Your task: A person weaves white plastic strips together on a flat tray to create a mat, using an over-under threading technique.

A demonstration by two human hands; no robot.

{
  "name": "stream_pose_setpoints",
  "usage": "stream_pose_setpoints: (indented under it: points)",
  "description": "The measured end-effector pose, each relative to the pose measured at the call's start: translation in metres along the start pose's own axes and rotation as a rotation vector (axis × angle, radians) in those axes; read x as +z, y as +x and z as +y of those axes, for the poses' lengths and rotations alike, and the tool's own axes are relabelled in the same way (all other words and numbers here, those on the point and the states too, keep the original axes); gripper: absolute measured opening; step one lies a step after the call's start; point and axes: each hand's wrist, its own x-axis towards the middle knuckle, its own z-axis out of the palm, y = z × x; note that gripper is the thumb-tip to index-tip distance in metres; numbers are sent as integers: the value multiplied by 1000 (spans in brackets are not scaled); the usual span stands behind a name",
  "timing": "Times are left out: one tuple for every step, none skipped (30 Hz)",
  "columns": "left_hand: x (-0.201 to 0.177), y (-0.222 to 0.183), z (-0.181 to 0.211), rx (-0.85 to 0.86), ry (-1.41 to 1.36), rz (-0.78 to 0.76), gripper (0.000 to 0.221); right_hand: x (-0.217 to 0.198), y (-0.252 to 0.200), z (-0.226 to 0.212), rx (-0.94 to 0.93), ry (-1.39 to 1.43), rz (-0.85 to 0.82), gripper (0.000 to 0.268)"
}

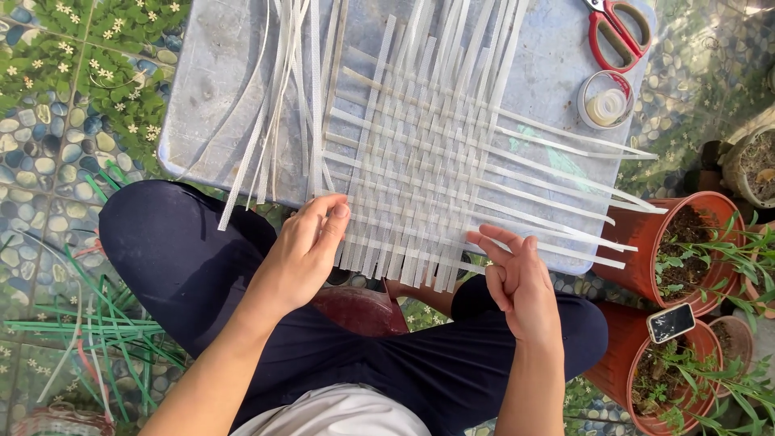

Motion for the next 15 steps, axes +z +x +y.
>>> stream_pose_setpoints:
  points:
    - [1,1,-2,0,1,0,56,0,0,0,0,1,0,68]
    - [2,1,-4,10,-8,11,56,0,0,0,2,4,1,69]
    - [3,2,-7,21,-17,23,56,1,0,-1,2,7,2,70]
    - [2,2,-3,22,-17,24,56,0,1,-1,0,7,1,70]
    - [2,1,1,29,-16,22,57,0,1,-1,11,8,0,71]
    - [2,0,4,36,-15,21,58,-1,1,0,22,9,-1,72]
    - [2,1,3,37,-15,20,58,-1,1,0,22,9,0,72]
    - [3,1,2,41,-18,22,58,-1,1,0,25,6,0,73]
    - [3,1,1,46,-20,27,58,-1,1,-1,25,3,-2,74]
    - [3,1,1,48,-19,28,58,0,1,-2,23,4,-2,74]
    - [3,1,1,51,-14,31,58,0,1,-3,24,-1,-6,74]
    - [4,1,1,54,-9,33,58,1,1,-5,26,-6,-9,74]
    - [4,1,1,56,-8,33,58,1,2,-5,24,-5,-10,74]
    - [4,1,2,58,-6,35,59,1,2,-5,22,-4,-13,74]
    - [5,0,2,59,-3,36,59,1,3,-5,21,-2,-16,75]
